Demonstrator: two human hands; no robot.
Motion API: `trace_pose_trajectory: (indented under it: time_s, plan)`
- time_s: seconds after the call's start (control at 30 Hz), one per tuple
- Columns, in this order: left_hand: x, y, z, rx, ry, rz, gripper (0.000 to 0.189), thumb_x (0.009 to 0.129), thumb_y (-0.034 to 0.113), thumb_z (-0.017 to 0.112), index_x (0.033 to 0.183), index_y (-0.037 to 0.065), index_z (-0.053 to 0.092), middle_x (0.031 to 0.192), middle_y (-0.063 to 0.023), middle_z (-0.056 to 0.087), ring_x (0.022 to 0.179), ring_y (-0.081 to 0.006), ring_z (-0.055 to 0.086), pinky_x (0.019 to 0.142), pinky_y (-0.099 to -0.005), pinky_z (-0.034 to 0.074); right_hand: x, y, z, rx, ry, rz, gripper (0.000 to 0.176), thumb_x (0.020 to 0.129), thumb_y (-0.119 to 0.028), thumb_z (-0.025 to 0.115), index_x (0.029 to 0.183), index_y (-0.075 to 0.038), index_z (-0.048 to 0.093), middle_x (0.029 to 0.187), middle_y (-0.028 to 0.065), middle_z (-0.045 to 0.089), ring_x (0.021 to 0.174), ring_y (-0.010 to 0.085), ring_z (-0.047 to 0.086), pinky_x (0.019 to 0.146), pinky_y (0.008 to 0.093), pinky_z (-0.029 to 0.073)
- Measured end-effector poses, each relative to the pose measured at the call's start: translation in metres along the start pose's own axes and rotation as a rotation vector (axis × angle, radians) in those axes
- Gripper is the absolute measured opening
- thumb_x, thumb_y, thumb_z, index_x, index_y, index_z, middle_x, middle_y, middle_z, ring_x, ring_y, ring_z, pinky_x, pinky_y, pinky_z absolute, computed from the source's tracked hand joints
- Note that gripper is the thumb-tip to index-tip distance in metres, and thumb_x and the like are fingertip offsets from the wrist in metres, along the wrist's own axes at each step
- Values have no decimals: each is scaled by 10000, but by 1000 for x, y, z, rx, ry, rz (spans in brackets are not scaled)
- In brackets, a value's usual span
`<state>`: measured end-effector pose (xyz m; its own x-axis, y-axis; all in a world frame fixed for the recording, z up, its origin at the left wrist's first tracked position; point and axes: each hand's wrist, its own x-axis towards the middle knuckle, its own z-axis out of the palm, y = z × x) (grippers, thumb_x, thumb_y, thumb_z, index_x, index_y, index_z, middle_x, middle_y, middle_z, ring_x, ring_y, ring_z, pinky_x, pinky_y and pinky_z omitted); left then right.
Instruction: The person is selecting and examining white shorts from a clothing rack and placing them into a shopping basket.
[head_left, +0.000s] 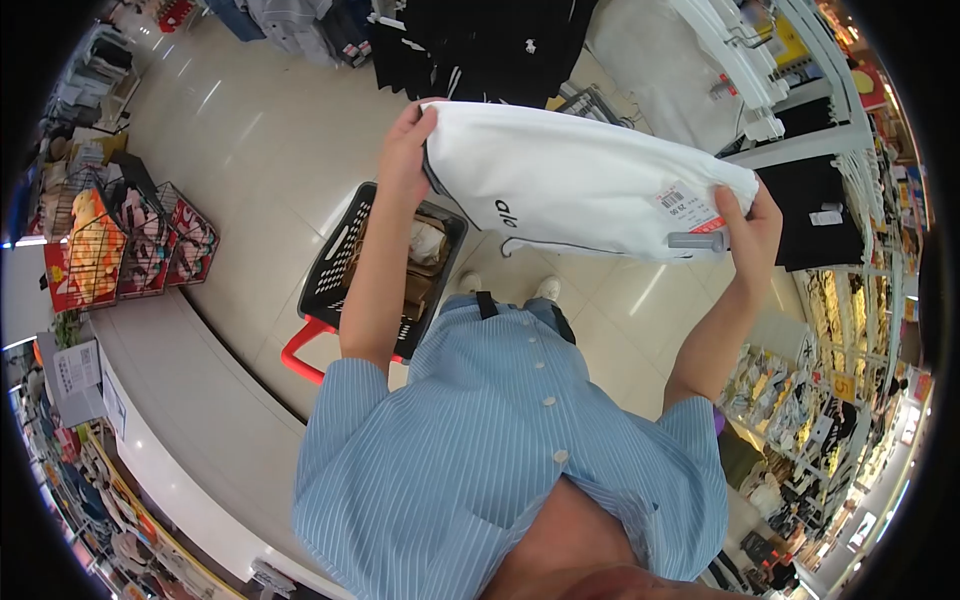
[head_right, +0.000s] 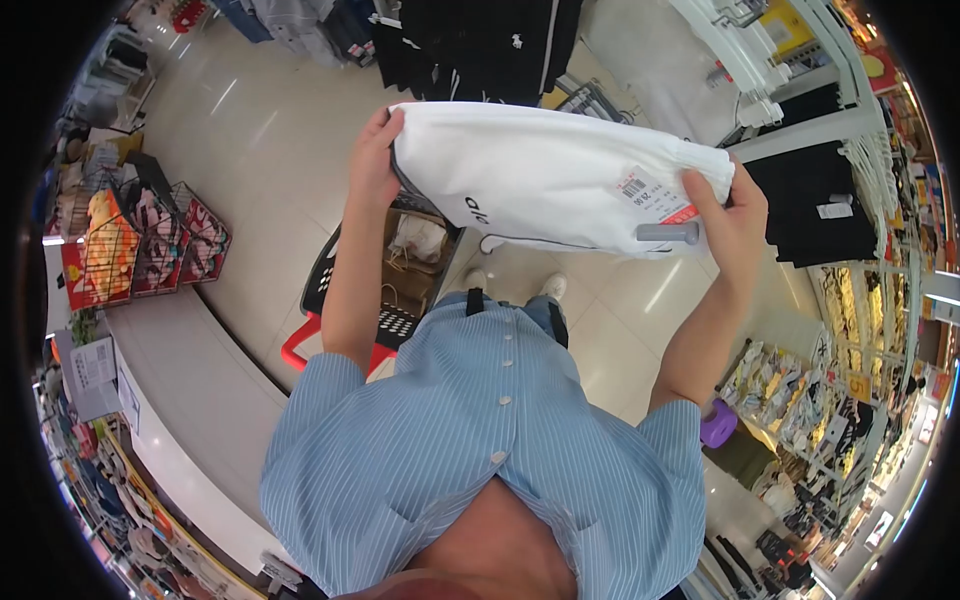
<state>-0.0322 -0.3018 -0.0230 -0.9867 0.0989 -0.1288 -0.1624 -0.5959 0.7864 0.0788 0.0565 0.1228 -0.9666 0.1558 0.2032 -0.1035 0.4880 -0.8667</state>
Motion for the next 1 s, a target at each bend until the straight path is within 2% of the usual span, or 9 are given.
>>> trace_pose_trajectory:
  time_s: [0.17, 0.3, 0.4, 0.43, 0.53, 0.57, 0.7, 0.9, 1.0]
  plan:
    - [9, -10, 5, 392, 136, 486, 206, 959, 199, 528, 1048, 17, 563, 934, -31, 605, 834, -77, 535, 762, -230, 443, -10, -2, -3, -34, 69, -54, 230, 863, -119, 665, 1034, 28, 619, 905, 28, 648, 813, 63, 561, 728, 222, 448]
    - [8, 11, 18, 460, 287, 619, 182, 926, 153, 591, 1012, -3, 555, 918, -35, 606, 811, -67, 537, 717, -199, 435, -10, -1, 2, 11, 100, 1, 230, 880, -124, 652, 1045, 32, 618, 915, 34, 653, 817, 66, 564, 732, 225, 451]
    - [9, 10, 13, 399, 245, 590, 208, 926, 176, 596, 1019, -5, 556, 889, -26, 612, 788, -59, 539, 710, -196, 438, -12, 7, 1, 67, 101, -5, 244, 882, -134, 652, 1060, 30, 621, 923, 42, 661, 820, 73, 576, 741, 227, 458]
    - [7, 10, 16, 396, 281, 615, 194, 920, 177, 607, 989, -2, 573, 821, -12, 613, 732, -53, 536, 673, -193, 438, -14, 4, 2, 92, 95, 6, 248, 880, -137, 654, 1060, 30, 623, 925, 44, 663, 822, 74, 578, 743, 227, 459]
    - [5, 6, 13, 273, 340, 464, 162, 912, 172, 618, 899, 13, 586, 756, -2, 603, 666, -48, 526, 612, -196, 435, -18, -1, 4, 101, 91, 50, 253, 875, -144, 661, 1056, 30, 631, 928, 51, 669, 821, 77, 587, 742, 229, 465]
    - [7, 2, 0, 301, 338, 384, 186, 919, 212, 599, 859, 37, 583, 805, -35, 625, 669, -90, 573, 598, -226, 466, -17, -1, 5, 96, 86, 66, 254, 873, -146, 664, 1054, 31, 634, 928, 53, 671, 820, 78, 589, 740, 230, 468]
    - [-6, 15, 11, 47, 302, 296, 219, 918, 239, 568, 817, 45, 576, 750, -54, 615, 627, -137, 594, 576, -274, 483, -16, 11, 8, 132, 87, 71, 259, 861, -146, 676, 1044, 32, 640, 907, 54, 677, 795, 78, 597, 713, 231, 476]
    - [-7, 16, 10, 134, 283, 119, 187, 901, 192, 596, 838, 15, 606, 785, -82, 658, 652, -147, 624, 608, -267, 500, -19, 6, 14, 160, 61, 107, 252, 852, -147, 681, 1020, 39, 647, 887, 52, 674, 779, 78, 594, 704, 234, 471]
    - [3, -1, -6, 83, 225, -25, 236, 915, 218, 584, 922, -15, 621, 856, -102, 673, 724, -171, 653, 646, -275, 520, -19, 3, 14, 140, 53, 148, 249, 853, -149, 679, 1012, 40, 648, 885, 50, 672, 775, 80, 594, 702, 236, 469]
